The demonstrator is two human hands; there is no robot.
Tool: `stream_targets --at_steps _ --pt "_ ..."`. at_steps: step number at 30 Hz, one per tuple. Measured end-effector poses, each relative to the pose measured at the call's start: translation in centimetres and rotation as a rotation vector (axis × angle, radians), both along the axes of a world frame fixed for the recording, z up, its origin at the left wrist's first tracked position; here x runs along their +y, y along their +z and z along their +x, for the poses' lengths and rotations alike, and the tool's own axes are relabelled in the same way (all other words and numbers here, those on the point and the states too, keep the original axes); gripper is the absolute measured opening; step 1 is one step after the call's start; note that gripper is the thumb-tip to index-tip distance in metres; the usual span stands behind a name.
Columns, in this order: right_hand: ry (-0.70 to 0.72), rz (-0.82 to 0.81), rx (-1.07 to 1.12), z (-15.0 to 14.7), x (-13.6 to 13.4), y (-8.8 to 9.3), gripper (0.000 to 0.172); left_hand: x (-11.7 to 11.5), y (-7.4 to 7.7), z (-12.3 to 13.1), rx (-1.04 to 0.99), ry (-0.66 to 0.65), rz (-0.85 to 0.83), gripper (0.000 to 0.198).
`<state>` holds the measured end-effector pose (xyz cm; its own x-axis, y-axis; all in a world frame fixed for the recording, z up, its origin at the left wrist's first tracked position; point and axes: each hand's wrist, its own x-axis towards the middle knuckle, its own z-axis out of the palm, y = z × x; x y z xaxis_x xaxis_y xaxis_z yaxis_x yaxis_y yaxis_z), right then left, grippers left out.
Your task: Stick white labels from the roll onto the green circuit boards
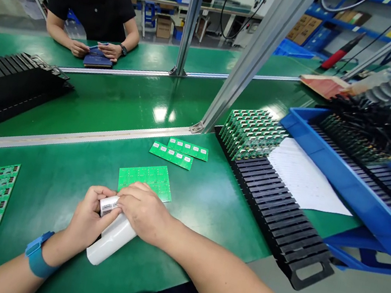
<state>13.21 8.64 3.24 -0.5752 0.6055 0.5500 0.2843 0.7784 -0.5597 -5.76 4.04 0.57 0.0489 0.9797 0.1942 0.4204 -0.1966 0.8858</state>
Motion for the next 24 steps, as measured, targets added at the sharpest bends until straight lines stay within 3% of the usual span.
stream_targets --at_steps 7,14,19,24 --pt "0.000 -0.111 -0.104 0.0 0.1 -0.1 0.016 -0.2 -0.9 -0.3 0.059 -0.002 0.136 0.026" --pt "0.023 -0.067 -0.071 0.0 0.3 -0.6 0.021 -0.2 -0.6 -0.1 -0.011 -0.018 -0.005 0.026" --pt "0.004 -0.028 -0.076 -0.1 0.1 -0.4 0.024 0.2 0.1 0.3 -0.098 0.026 -0.077 0.029" --pt "-0.054 0.003 -0.156 -0.3 -0.1 -0.2 0.021 0.6 -0.2 0.3 -0.168 0.079 -0.137 0.035"
